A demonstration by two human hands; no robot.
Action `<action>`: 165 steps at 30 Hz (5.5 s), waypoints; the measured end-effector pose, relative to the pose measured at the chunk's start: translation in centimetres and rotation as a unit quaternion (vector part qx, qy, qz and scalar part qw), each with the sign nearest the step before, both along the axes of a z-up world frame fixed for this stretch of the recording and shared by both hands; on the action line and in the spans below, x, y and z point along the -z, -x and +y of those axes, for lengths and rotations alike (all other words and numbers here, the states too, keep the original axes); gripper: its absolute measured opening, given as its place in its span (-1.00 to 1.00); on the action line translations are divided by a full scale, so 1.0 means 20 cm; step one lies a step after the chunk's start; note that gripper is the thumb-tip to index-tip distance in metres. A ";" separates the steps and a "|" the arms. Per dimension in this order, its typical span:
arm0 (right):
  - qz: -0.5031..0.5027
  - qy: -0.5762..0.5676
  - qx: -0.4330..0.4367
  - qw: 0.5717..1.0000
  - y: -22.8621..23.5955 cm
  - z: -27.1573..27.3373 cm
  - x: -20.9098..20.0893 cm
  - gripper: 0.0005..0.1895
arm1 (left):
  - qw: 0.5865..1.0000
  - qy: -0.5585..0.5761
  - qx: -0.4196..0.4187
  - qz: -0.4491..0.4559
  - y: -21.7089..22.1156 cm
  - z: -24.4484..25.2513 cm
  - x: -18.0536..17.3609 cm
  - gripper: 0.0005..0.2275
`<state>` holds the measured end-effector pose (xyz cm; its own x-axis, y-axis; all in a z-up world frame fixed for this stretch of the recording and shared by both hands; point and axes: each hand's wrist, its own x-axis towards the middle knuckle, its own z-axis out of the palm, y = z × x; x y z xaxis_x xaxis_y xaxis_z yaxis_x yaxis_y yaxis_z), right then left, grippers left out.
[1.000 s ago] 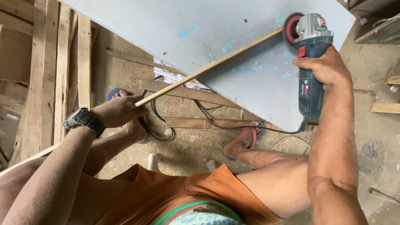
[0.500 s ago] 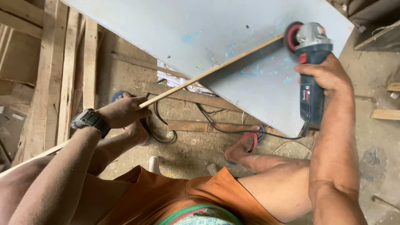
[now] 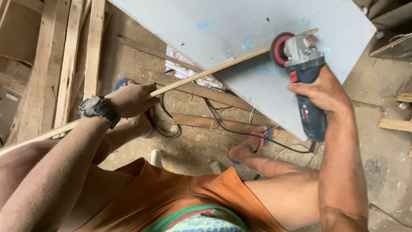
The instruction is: The person sits on the floor and uses an angle grinder with a sanding disc to smooth a long, thin piece of wood. They hold the wood with one hand and move the grinder along its length, occasionally flipping the wood to sand different sides.
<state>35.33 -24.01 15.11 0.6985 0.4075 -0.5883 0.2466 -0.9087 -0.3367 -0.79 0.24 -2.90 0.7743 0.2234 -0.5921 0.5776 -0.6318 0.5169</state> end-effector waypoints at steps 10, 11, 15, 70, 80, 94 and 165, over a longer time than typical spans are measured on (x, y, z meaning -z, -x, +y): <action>0.035 -0.016 -0.118 0.992 0.20 0.11 0.09 -0.03 | 0.993 -0.012 -0.065 0.098 -0.02 -0.04 0.08 -0.63; 0.032 -0.016 -0.115 0.993 0.16 0.08 0.09 -0.03 | 0.993 -0.012 -0.062 0.096 -0.03 -0.05 0.09 -0.63; 0.031 -0.036 -0.047 0.998 -0.02 0.02 0.07 -0.28 | 0.998 -0.040 -0.028 0.035 0.01 -0.03 0.04 -0.72; -0.002 -0.120 0.156 0.980 -0.53 -0.34 0.20 -0.58 | 0.997 -0.055 -0.040 0.024 0.08 -0.01 -0.06 -0.81; -0.016 -0.053 -0.022 0.998 -0.03 -0.03 0.01 -0.21 | 0.997 0.018 -0.038 0.065 -0.04 0.04 -0.24 -0.71; 0.046 -0.052 -0.164 0.984 0.26 0.18 0.22 -0.12 | 0.932 0.218 -0.260 0.125 -0.06 0.05 -0.31 -0.70; -0.016 -0.350 0.099 0.931 0.03 -0.72 0.35 -0.49 | 1.000 -0.018 0.010 -0.013 -0.57 -0.27 0.19 -0.48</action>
<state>34.81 -38.45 8.13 0.8134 0.5445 -0.2046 0.1165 -0.4971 -0.8598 10.58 -5.22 -6.63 0.7943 0.2280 -0.5631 0.5507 -0.6616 0.5090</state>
